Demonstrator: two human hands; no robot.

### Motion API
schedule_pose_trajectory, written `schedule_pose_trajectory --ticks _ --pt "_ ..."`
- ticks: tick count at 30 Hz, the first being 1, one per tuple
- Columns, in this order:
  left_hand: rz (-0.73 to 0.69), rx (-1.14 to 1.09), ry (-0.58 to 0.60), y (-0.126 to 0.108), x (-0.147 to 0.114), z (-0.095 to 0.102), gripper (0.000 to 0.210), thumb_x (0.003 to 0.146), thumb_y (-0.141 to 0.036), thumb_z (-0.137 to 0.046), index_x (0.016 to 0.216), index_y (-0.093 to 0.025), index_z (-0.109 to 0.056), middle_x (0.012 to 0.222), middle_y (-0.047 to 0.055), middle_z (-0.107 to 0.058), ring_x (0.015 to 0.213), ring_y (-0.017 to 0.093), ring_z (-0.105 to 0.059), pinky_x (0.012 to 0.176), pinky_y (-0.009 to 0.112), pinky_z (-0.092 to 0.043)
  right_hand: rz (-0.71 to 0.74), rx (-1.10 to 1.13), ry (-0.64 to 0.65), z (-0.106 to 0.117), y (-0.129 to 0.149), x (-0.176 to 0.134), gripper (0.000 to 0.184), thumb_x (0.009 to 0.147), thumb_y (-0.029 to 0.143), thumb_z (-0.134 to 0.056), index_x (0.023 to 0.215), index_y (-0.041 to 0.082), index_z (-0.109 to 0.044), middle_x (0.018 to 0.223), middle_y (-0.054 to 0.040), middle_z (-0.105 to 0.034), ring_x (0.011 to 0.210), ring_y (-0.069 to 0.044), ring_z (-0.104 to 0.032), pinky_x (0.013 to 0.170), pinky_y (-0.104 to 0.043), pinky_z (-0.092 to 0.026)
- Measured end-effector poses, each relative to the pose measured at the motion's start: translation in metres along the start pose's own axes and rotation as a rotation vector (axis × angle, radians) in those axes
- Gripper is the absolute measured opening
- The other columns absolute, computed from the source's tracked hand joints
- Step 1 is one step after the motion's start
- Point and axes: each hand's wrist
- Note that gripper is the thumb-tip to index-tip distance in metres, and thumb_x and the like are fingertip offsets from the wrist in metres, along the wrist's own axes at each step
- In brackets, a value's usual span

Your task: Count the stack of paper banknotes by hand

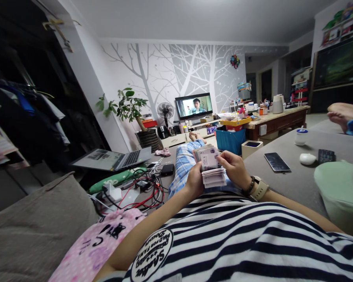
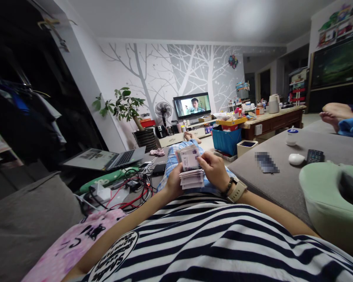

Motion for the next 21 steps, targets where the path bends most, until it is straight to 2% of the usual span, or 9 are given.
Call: schedule_pose_trajectory --ticks 5,9,13,17,21 --pt "-0.041 0.024 -0.004 -0.0005 -0.003 -0.0013 0.03 0.072 -0.032 -0.056 0.09 -0.012 -0.068 0.072 0.006 -0.071 0.079 0.024 -0.067 0.073 0.033 -0.05 -0.024 -0.005 0.038 -0.0001 -0.0027 0.0006 0.03 0.085 0.039 -0.051 0.064 0.018 -0.049 0.056 0.0034 -0.042 0.053 -0.01 -0.037 0.051 -0.024 -0.029" --pt "-0.094 0.06 -0.017 -0.0026 -0.0067 -0.004 0.027 0.07 -0.029 -0.057 0.089 -0.012 -0.068 0.072 0.005 -0.071 0.081 0.024 -0.066 0.074 0.032 -0.05 -0.043 0.021 0.104 -0.001 -0.0029 0.0001 0.03 0.084 0.039 -0.052 0.063 0.018 -0.048 0.055 0.0035 -0.042 0.053 -0.01 -0.036 0.051 -0.024 -0.029" --pt "-0.049 0.039 -0.003 -0.0026 -0.0055 -0.004 0.029 0.071 -0.032 -0.056 0.09 -0.012 -0.068 0.072 0.006 -0.071 0.081 0.025 -0.066 0.074 0.033 -0.05 -0.029 0.045 0.125 -0.0008 -0.0018 0.0002 0.03 0.085 0.042 -0.05 0.065 0.018 -0.05 0.056 0.0028 -0.043 0.053 -0.011 -0.037 0.051 -0.024 -0.03" --pt "-0.038 0.023 0.008 -0.0009 -0.0009 0.0001 0.032 0.072 -0.034 -0.057 0.092 -0.012 -0.068 0.075 0.007 -0.071 0.081 0.025 -0.066 0.075 0.034 -0.05 -0.023 0.041 0.078 -0.0004 -0.0019 0.001 0.034 0.084 0.042 -0.051 0.061 0.019 -0.046 0.055 0.0034 -0.041 0.053 -0.011 -0.036 0.05 -0.024 -0.029" --pt "-0.062 0.05 0.0 -0.0009 -0.0003 0.0022 0.032 0.072 -0.034 -0.056 0.092 -0.011 -0.068 0.076 0.007 -0.071 0.082 0.026 -0.066 0.076 0.035 -0.049 -0.029 0.002 0.032 -0.0007 -0.0028 0.0011 0.03 0.085 0.041 -0.051 0.065 0.019 -0.05 0.056 0.0029 -0.045 0.054 -0.011 -0.039 0.052 -0.024 -0.03"
Point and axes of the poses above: each hand's wrist, its own x-axis towards the middle knuckle, its own z-axis out of the back of the hand, y = z × x
